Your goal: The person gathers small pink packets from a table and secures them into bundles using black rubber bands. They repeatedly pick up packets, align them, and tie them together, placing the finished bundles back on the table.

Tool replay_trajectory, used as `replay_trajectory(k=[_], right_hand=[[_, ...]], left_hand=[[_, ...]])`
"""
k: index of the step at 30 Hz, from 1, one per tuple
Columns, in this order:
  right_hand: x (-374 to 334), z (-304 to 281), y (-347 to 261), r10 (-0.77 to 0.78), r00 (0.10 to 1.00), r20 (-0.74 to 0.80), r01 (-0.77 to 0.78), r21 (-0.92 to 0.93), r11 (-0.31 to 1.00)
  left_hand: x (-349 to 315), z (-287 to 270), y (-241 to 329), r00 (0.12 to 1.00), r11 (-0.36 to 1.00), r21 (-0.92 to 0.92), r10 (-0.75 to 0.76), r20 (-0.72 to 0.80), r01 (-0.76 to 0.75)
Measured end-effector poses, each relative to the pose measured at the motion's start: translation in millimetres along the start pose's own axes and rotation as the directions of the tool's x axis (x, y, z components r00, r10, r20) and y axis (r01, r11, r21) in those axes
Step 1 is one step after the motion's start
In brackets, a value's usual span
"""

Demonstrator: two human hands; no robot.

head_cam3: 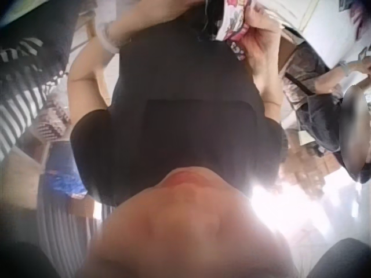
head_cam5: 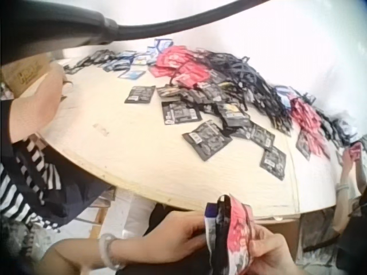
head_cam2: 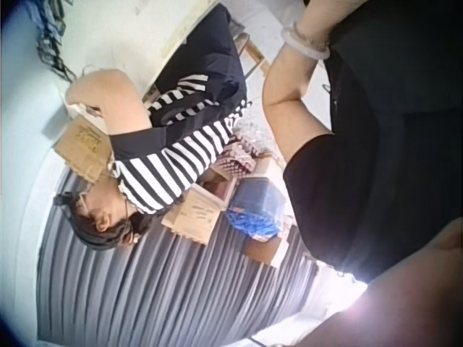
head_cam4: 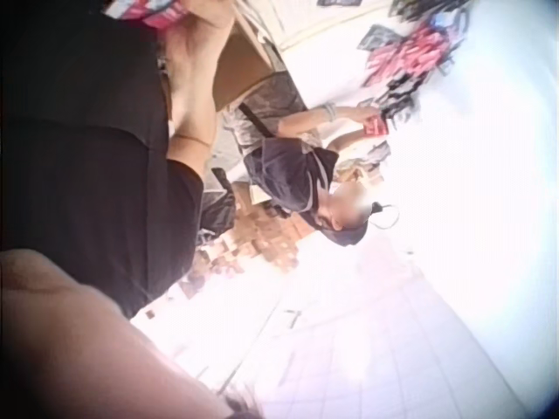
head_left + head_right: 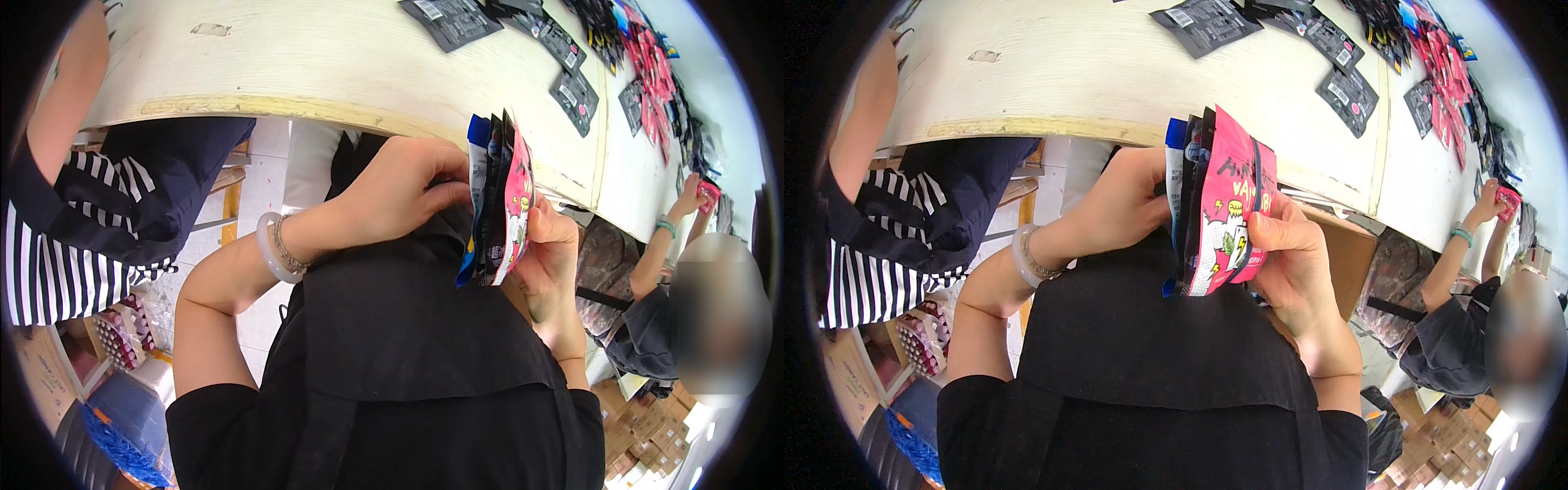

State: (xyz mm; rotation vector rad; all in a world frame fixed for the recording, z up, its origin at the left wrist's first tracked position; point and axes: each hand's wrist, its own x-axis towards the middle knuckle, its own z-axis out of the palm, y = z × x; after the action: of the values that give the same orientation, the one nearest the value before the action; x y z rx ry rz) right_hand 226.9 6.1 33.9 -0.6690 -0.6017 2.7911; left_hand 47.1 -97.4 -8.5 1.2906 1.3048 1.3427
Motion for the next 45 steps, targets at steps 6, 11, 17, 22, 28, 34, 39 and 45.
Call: replay_trajectory(k=[6, 11, 17, 22, 28, 34, 39, 45], right_hand=[[-2, -6, 8, -0.062, 0.998, 0.005, 0.062, -0.034, 0.997], [-3, 15, 19, -0.261, 0.961, -0.09, 0.215, -0.347, 0.913], [2, 23, 28, -0.264, 0.951, -0.159, 0.084, -0.69, 0.719], [-3, 15, 29, -0.198, 0.977, -0.078, 0.026, -0.88, 0.474], [3, 3, -10, -0.007, 0.951, 0.31, 0.31, -0.95, 0.049], [16, -10, -26, 0.081, 0.874, 0.48, 0.482, -0.876, -0.003], [24, -16, -26, 0.045, 0.858, 0.511, 0.505, -0.857, 0.102], [25, -7, -30, 0.135, 0.974, 0.179, 0.12, -0.923, 0.365]], left_hand=[[-11, -11, 55, 0.977, 0.98, 0.02, -0.201, 0.066, 0.2], [-15, -21, 47, 0.91, 0.844, -0.345, -0.358, 0.21, 0.411], [-39, -8, 24, 0.918, 0.793, -0.475, -0.387, 0.092, 0.382], [-44, -3, 18, 0.861, 0.751, -0.444, -0.498, 0.106, 0.489], [-43, -7, 15, 0.853, 0.679, -0.547, -0.503, 0.139, 0.49], [-44, -8, 14, 0.895, 0.735, -0.532, -0.433, 0.107, 0.419], [-48, -15, 12, 0.899, 0.738, -0.538, -0.428, 0.092, 0.406], [-46, -29, 14, 0.9, 0.718, -0.586, -0.434, 0.046, 0.377]])
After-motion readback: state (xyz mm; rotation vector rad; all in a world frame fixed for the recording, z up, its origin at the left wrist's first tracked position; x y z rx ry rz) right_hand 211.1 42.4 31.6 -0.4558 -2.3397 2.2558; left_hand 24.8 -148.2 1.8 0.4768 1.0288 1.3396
